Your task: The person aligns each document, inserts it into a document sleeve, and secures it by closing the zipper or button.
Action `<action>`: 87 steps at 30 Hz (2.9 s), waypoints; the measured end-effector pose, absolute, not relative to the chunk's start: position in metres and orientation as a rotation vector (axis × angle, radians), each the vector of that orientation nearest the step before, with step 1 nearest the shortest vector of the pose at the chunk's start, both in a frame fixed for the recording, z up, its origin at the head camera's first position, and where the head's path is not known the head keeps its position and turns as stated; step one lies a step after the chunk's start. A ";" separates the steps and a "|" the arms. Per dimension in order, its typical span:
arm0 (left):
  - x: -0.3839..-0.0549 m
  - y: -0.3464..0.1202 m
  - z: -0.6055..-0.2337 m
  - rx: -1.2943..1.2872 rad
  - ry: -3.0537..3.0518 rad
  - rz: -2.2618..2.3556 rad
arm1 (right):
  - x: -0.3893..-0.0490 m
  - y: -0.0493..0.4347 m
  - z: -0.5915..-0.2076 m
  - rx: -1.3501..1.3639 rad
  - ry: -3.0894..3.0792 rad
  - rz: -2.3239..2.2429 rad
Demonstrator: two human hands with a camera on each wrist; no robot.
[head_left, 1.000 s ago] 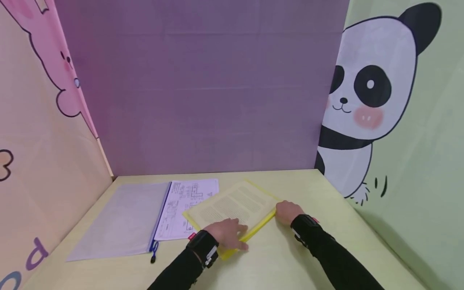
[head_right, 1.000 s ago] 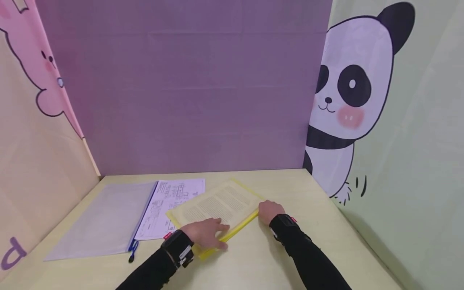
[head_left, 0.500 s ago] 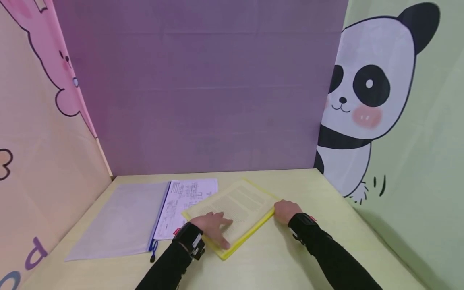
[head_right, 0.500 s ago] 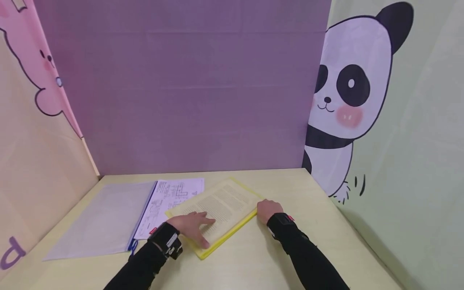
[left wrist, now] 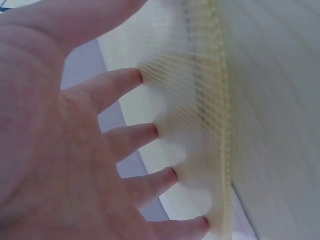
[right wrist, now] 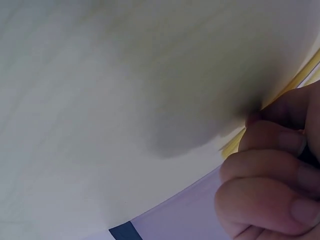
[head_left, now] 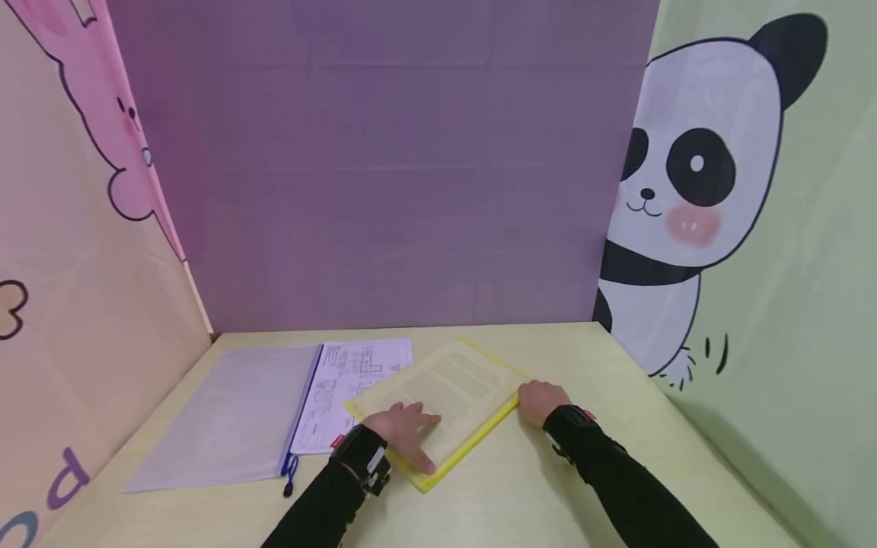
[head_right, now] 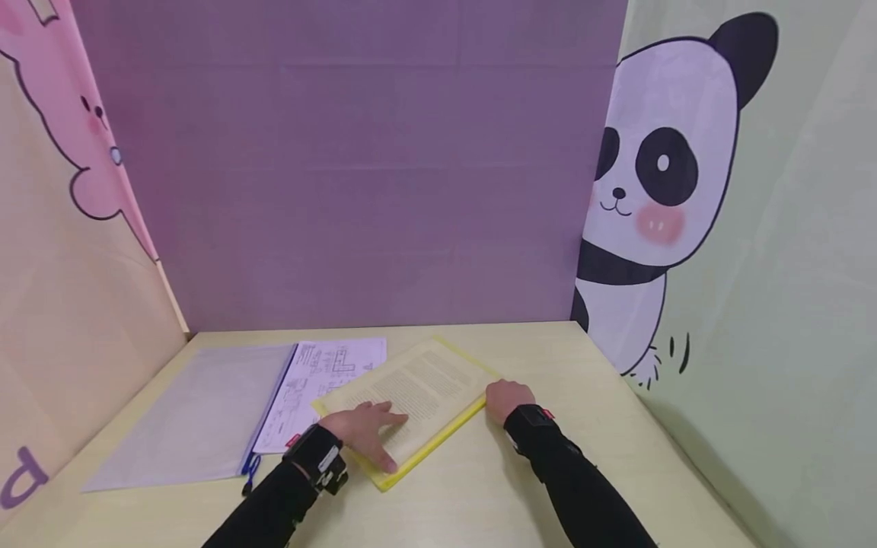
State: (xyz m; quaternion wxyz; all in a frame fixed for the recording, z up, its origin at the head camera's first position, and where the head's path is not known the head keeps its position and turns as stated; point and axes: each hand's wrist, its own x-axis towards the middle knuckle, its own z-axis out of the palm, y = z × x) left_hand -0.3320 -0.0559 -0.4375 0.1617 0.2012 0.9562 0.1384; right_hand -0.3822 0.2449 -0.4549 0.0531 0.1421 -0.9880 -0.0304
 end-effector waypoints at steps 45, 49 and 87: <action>-0.329 -0.056 -0.434 0.613 2.742 0.339 | -0.356 0.216 -0.456 0.593 -3.113 -0.069; -0.330 -0.056 -0.436 0.605 2.758 0.346 | -0.347 0.207 -0.452 0.647 -3.084 -0.082; -0.330 -0.052 -0.436 0.581 2.771 0.325 | -0.313 0.169 -0.445 0.814 -3.039 -0.280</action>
